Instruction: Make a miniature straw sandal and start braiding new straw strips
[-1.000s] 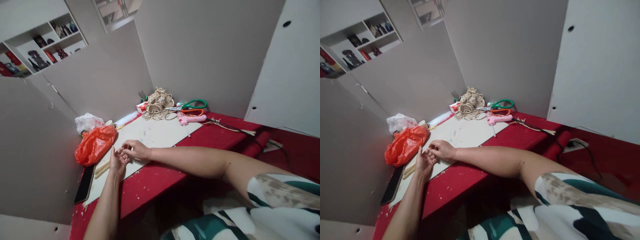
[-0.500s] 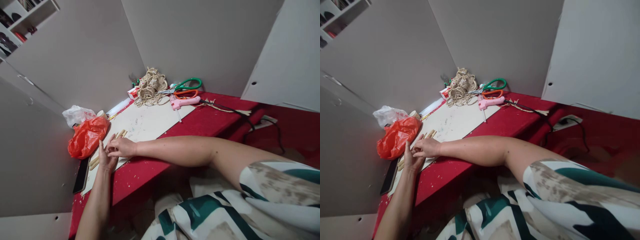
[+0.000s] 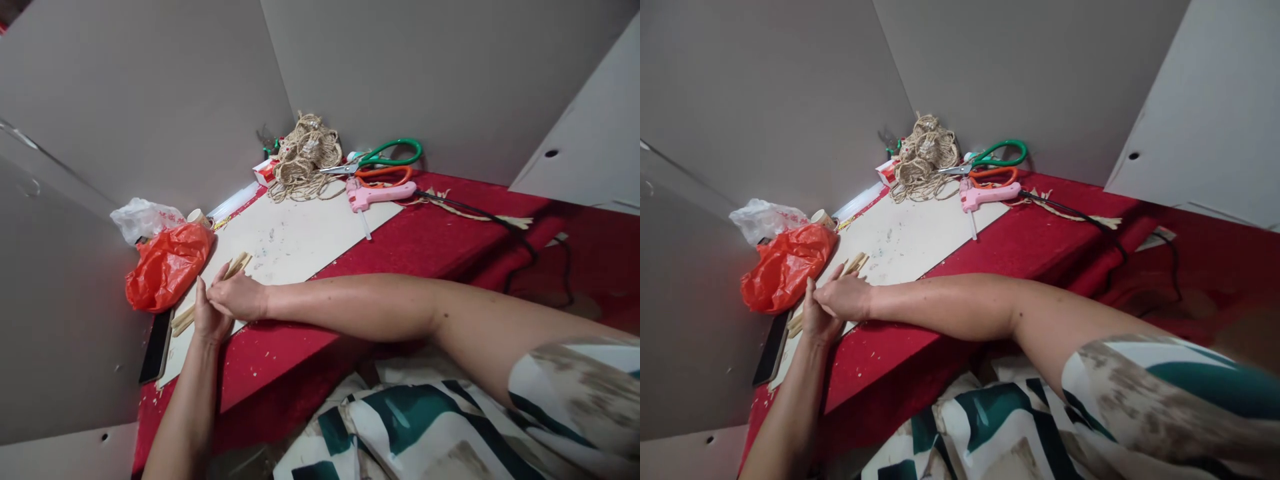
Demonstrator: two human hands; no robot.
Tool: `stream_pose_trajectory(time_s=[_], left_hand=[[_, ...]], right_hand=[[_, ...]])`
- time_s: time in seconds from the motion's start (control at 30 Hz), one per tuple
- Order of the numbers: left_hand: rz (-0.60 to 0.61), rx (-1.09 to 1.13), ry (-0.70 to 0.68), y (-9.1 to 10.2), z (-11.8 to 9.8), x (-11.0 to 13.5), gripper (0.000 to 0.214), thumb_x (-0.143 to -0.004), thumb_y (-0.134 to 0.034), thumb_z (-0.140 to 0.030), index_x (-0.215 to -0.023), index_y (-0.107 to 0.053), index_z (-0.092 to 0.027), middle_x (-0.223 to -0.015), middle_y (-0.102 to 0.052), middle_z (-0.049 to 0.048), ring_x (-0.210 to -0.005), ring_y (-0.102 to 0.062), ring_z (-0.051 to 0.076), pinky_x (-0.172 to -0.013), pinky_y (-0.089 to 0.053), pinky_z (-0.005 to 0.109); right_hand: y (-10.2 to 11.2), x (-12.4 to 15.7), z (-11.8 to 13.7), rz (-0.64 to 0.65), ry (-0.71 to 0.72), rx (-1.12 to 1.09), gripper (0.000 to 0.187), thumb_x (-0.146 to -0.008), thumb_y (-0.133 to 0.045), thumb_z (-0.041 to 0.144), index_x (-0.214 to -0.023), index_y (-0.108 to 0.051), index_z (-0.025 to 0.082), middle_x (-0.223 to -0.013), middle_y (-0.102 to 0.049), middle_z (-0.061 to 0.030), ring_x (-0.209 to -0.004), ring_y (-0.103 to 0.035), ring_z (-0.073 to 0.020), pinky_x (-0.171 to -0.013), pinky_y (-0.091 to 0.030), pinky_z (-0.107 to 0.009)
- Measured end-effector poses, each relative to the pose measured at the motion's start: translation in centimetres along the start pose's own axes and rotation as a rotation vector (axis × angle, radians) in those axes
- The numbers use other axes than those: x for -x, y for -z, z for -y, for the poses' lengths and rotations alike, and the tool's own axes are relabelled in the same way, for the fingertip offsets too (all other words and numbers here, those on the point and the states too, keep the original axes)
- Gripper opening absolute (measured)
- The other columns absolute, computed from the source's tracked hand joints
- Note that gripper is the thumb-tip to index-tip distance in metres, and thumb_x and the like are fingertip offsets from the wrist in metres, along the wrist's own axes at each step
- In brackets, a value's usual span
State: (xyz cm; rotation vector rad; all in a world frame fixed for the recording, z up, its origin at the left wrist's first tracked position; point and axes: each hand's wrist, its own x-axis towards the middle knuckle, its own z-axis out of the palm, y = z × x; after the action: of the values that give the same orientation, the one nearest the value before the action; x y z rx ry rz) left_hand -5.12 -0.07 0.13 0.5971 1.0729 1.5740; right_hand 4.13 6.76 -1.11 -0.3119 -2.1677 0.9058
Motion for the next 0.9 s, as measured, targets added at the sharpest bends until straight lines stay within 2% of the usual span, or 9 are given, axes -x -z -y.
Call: stream_pose_trajectory(time_s=[0.1, 0.17, 0.27, 0.37, 0.47, 0.63, 0.7, 0.8, 0.9], left_hand=[[0.052, 0.043, 0.027, -0.4, -0.1, 0.2, 0.053, -0.093, -0.040, -0.055, -0.119, -0.062, -0.014, -0.118, -0.066, 0.0170, -0.111, -0.062, 0.028, -0.096, -0.046, 0.046], [0.089, 0.075, 0.065, -0.5, -0.1, 0.3, 0.050, -0.094, -0.038, -0.054, -0.114, -0.064, -0.016, -0.113, -0.068, 0.0142, -0.102, -0.065, 0.026, -0.092, -0.050, 0.044], [0.074, 0.125, 0.084, -0.3, -0.1, 0.3, 0.044, -0.095, -0.041, -0.049, -0.111, -0.065, -0.016, -0.110, -0.070, 0.0126, -0.100, -0.066, 0.024, -0.089, -0.052, 0.042], [0.060, 0.146, 0.110, -0.3, 0.1, 0.4, 0.043, -0.094, -0.043, -0.047, -0.116, -0.063, -0.015, -0.109, -0.070, 0.0141, -0.104, -0.065, 0.027, -0.090, -0.051, 0.043], [0.099, 0.154, 0.166, -0.3, 0.3, 0.4, 0.045, -0.094, -0.044, -0.047, -0.121, -0.061, -0.015, -0.109, -0.069, 0.0152, -0.106, -0.064, 0.029, -0.089, -0.052, 0.047], [0.148, 0.200, 0.207, -0.2, 1.0, 0.3, 0.042, -0.094, -0.045, -0.043, -0.126, -0.058, -0.018, -0.113, -0.069, 0.0133, -0.106, -0.064, 0.028, -0.088, -0.052, 0.046], [0.161, 0.203, 0.225, -0.2, 1.2, 0.3, 0.041, -0.094, -0.046, -0.043, -0.125, -0.058, -0.020, -0.116, -0.068, 0.0128, -0.107, -0.064, 0.028, -0.087, -0.052, 0.045], [0.203, 0.200, 0.276, -0.4, 1.3, 0.5, 0.039, -0.091, -0.050, -0.045, -0.119, -0.060, -0.019, -0.112, -0.067, 0.0145, -0.103, -0.065, 0.028, -0.084, -0.052, 0.043], [0.210, 0.219, 0.325, -0.6, 1.1, 0.6, 0.040, -0.086, -0.057, -0.048, -0.112, -0.061, -0.018, -0.104, -0.067, 0.0150, -0.097, -0.067, 0.028, -0.081, -0.053, 0.039]], right_hand=[[1.4, -0.8, -0.3, -0.058, -0.046, 0.027, 0.015, -0.089, -0.054, 0.018, -0.083, -0.067, 0.014, -0.085, -0.070, -0.0087, -0.078, -0.062, -0.0186, -0.077, -0.043, -0.030], [1.8, -1.1, -0.5, -0.101, -0.071, -0.063, 0.014, -0.088, -0.055, 0.016, -0.089, -0.069, 0.011, -0.088, -0.071, -0.0083, -0.080, -0.064, -0.0161, -0.078, -0.044, -0.026], [1.5, -1.1, -0.8, -0.093, -0.065, -0.252, 0.016, -0.084, -0.060, 0.013, -0.096, -0.071, 0.009, -0.091, -0.072, -0.0087, -0.081, -0.065, -0.0148, -0.076, -0.045, -0.024], [0.9, -0.7, -1.0, -0.083, -0.023, -0.325, 0.015, -0.084, -0.057, 0.010, -0.088, -0.071, 0.009, -0.086, -0.072, -0.0076, -0.077, -0.064, -0.0141, -0.073, -0.044, -0.023], [1.2, -0.4, -1.3, -0.071, 0.021, -0.247, 0.017, -0.086, -0.054, 0.010, -0.077, -0.068, 0.010, -0.075, -0.069, -0.0049, -0.070, -0.060, -0.0126, -0.070, -0.043, -0.023], [2.1, 0.0, -1.6, -0.019, 0.080, -0.053, 0.015, -0.086, -0.052, 0.010, -0.076, -0.063, 0.011, -0.075, -0.066, -0.0056, -0.068, -0.056, -0.0123, -0.068, -0.040, -0.023], [2.2, 0.0, -1.7, -0.037, 0.085, 0.030, 0.015, -0.086, -0.053, 0.012, -0.073, -0.061, 0.012, -0.072, -0.064, -0.0048, -0.065, -0.053, -0.0120, -0.066, -0.039, -0.023], [2.6, -0.3, -2.2, -0.146, -0.040, 0.033, 0.015, -0.084, -0.054, 0.013, -0.071, -0.061, 0.013, -0.065, -0.061, -0.0015, -0.059, -0.049, -0.0098, -0.062, -0.038, -0.022], [3.2, -0.6, -3.0, -0.200, -0.170, -0.099, 0.013, -0.083, -0.054, 0.012, -0.074, -0.064, 0.012, -0.063, -0.061, -0.0003, -0.057, -0.050, -0.0084, -0.060, -0.039, -0.020]])
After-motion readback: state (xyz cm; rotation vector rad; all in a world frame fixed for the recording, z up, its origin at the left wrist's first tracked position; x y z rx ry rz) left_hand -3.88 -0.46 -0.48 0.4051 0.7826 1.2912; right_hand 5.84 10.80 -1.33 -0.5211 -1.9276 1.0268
